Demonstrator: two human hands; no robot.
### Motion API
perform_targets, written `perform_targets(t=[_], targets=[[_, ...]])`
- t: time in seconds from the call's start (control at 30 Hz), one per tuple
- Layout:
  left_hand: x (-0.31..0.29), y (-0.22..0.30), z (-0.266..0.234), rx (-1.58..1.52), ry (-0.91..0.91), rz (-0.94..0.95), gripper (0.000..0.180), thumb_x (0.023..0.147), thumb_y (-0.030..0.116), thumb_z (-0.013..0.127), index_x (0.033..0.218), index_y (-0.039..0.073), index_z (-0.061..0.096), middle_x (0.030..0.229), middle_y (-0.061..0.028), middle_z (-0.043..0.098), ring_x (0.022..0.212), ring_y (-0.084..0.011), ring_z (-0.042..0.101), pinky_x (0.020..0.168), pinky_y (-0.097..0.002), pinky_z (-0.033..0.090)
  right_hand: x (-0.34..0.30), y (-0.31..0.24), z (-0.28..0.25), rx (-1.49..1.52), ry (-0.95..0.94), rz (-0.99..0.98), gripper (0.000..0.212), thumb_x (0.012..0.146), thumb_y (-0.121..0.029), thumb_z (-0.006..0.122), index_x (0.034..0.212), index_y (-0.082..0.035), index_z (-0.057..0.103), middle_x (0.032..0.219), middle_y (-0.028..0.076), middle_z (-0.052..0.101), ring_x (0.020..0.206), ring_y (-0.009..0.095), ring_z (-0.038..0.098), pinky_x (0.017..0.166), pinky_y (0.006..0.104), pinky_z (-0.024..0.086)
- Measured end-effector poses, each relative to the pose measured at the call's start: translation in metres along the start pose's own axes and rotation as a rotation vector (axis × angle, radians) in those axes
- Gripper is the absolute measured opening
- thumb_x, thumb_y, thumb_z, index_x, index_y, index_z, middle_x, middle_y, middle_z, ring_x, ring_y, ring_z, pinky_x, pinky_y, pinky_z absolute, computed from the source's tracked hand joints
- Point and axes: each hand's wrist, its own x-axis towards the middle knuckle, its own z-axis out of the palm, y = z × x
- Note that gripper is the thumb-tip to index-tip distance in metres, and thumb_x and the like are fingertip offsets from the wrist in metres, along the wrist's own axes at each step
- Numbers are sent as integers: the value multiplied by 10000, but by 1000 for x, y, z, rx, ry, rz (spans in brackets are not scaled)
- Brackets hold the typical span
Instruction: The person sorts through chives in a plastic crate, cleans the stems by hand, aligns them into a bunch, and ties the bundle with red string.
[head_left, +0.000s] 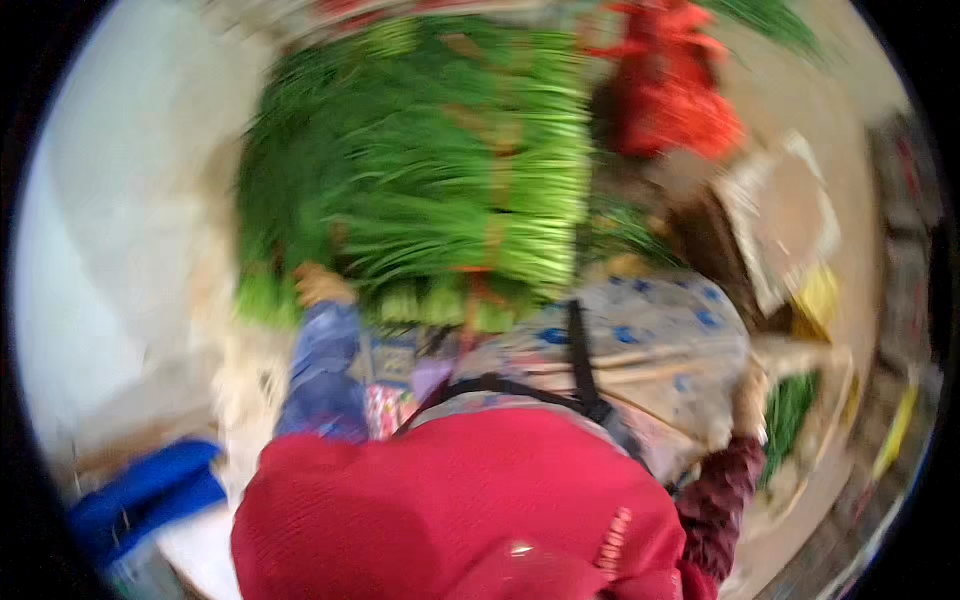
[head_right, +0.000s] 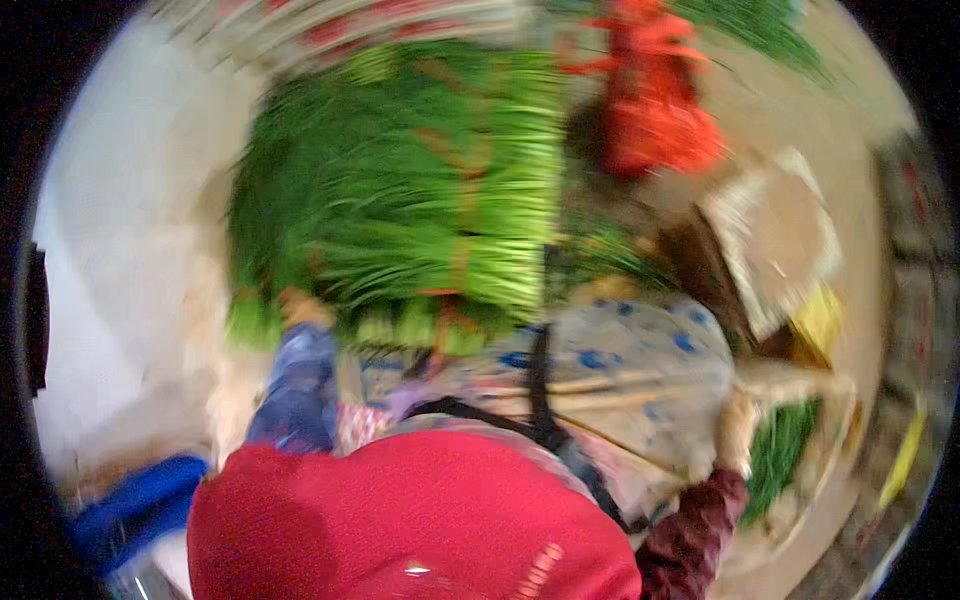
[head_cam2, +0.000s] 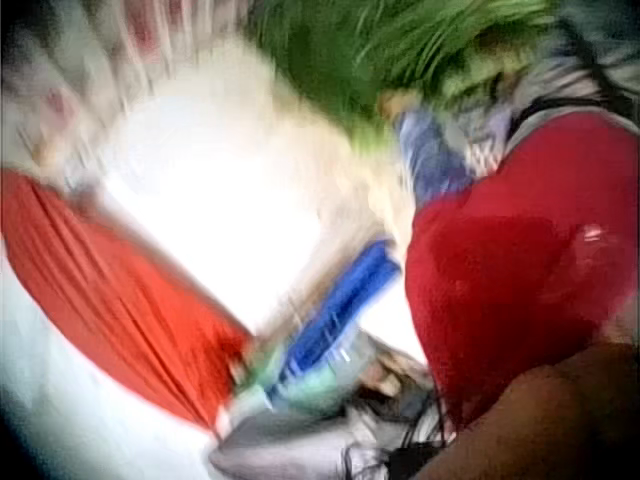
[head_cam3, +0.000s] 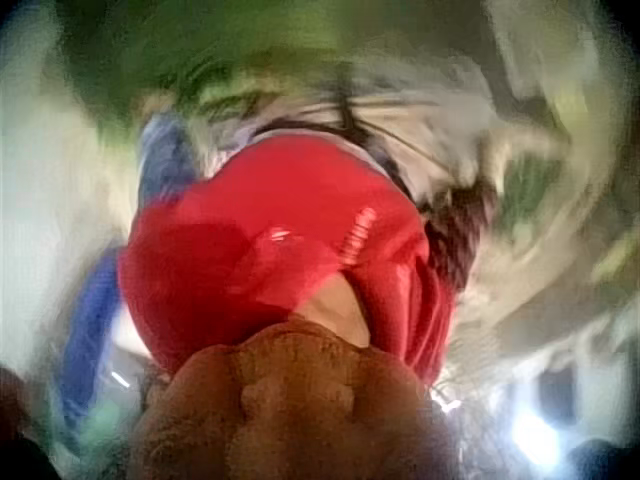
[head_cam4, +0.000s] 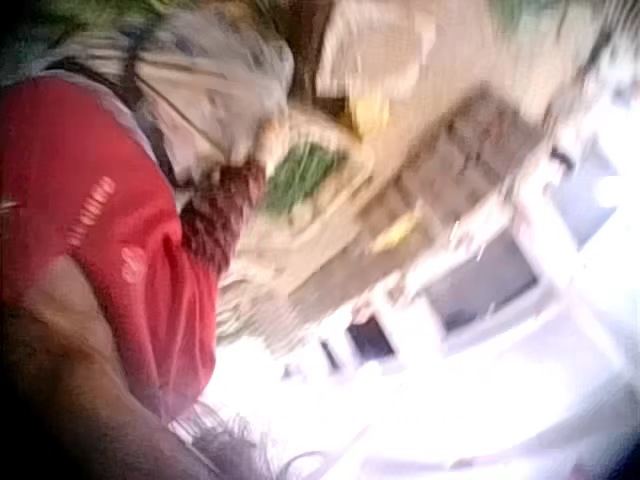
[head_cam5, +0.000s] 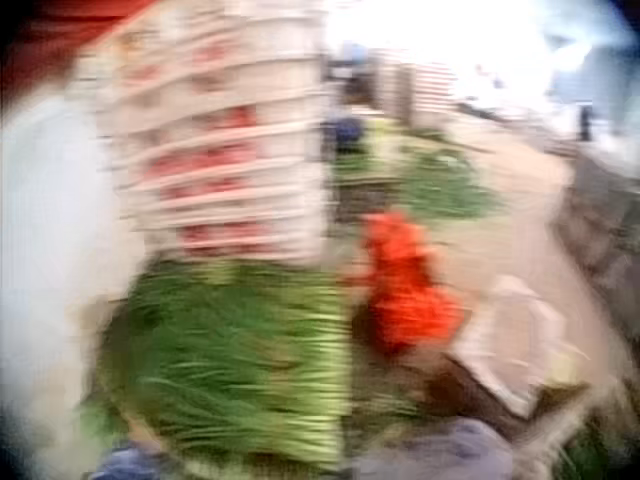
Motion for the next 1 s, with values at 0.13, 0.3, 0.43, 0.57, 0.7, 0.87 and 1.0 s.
perform_targets(t=[0.13, 0.3, 0.43, 0.57, 0.7, 0.87, 1.0], targets=[[31, -17, -32, -501, -233, 686, 797, 780, 475, 687, 1368, 21, 398, 1379, -198, 439, 1172, -318, 494, 999, -419, 405, -25, 1, -10, -208, 42, -121, 421, 927, -214, 522, 1298, -15, 501, 1042, 89, 640, 840, 194, 608, 750, 317, 522], [81, 45, -128, -386, -119, 638, 703, 775, 429, 705, 1285, 8, 468, 1252, -188, 529, 1062, -330, 558, 933, -423, 447, -60, -24, -1, -138, 114, -100, 396, 933, -374, 467, 1084, -28, 587, 1015, 227, 639, 1016, 392, 589, 881, 446, 462], [72, 93, -279, -176, -112, 693, 615, 773, 408, 700, 1214, 18, 521, 1178, -196, 565, 1025, -340, 578, 908, -428, 459, -110, 4, -16, 0, 376, -226, 319, 857, -236, 610, 1106, -37, 595, 1092, 202, 626, 1030, 352, 598, 878, 409, 481], [55, 131, -401, 15, -110, 793, 530, 772, 386, 696, 1144, 29, 575, 1104, -204, 601, 987, -350, 598, 882, -434, 471, -142, 34, -35, 144, 589, -120, 359, 836, -199, 649, 1151, -40, 583, 1098, 195, 633, 1046, 327, 610, 900, 387, 480], [-31, 170, -510, 173, -113, 996, 449, 770, 365, 691, 1073, 39, 628, 1030, -211, 637, 950, -360, 618, 857, -439, 483, -146, 67, -92, 127, 681, 36, 501, 798, -180, 691, 1251, -43, 529, 1183, 207, 599, 1120, 351, 573, 958, 370, 456], [-255, 196, -604, -167, 150, 1743, 352, 814, 318, 653, 1027, 38, 643, 950, -219, 661, 930, -389, 619, 816, -453, 485, -68, 104, -150, -247, 631, 39, 878, 703, -290, 760, 1395, 28, 323, 1412, 258, 378, 1327, 374, 359, 1083, 403, 330], [-403, 241, -612, -249, 291, 2018, 405, 822, 321, 651, 1153, 95, 597, 893, -208, 666, 871, -385, 635, 771, -468, 496, 34, 139, -165, -433, 561, 52, 944, 663, -315, 792, 1402, 17, 308, 1421, 254, 367, 1347, 372, 329, 1100, 393, 313]])
